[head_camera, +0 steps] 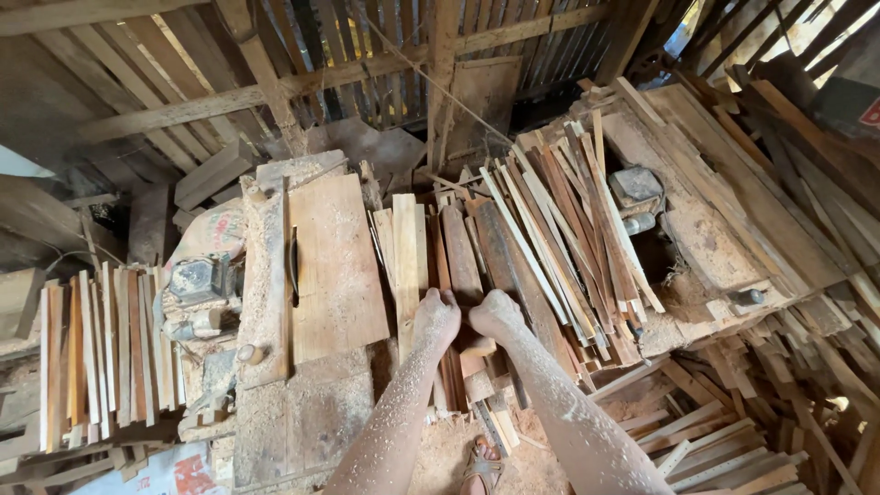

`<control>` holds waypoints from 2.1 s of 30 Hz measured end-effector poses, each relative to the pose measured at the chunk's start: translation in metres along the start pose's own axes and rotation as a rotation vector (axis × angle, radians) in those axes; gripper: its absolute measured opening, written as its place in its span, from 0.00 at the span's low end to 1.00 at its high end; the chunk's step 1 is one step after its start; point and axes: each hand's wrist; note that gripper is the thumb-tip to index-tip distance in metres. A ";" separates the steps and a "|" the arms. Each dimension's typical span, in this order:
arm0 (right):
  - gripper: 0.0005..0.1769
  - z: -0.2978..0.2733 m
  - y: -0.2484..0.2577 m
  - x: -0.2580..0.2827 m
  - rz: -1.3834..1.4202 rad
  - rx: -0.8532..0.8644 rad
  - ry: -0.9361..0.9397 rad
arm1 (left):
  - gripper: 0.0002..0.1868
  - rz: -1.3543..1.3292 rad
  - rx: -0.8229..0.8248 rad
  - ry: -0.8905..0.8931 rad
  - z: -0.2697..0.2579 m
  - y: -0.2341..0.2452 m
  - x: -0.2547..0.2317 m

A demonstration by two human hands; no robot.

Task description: Feeding thin wood strips through a woodworking machine for processing

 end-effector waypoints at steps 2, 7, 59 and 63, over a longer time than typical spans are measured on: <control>0.39 -0.007 0.008 0.002 0.057 0.039 -0.019 | 0.22 -0.015 -0.067 -0.049 -0.002 0.004 -0.001; 0.36 0.050 -0.028 -0.036 0.312 -0.140 0.024 | 0.22 -0.127 -0.009 0.030 -0.033 0.025 -0.038; 0.29 0.099 -0.037 -0.116 0.428 -0.196 -0.020 | 0.17 0.313 0.025 0.127 -0.035 -0.069 -0.016; 0.29 -0.009 0.030 -0.063 0.379 -0.170 -0.049 | 0.24 0.275 -0.025 0.148 -0.051 -0.058 -0.010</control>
Point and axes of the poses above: each hand's wrist, its own z-axis towards the middle knuckle, its own y-axis out of the back of the hand, x = y × z, and after that the axes turned 11 degrees about -z, right-handed
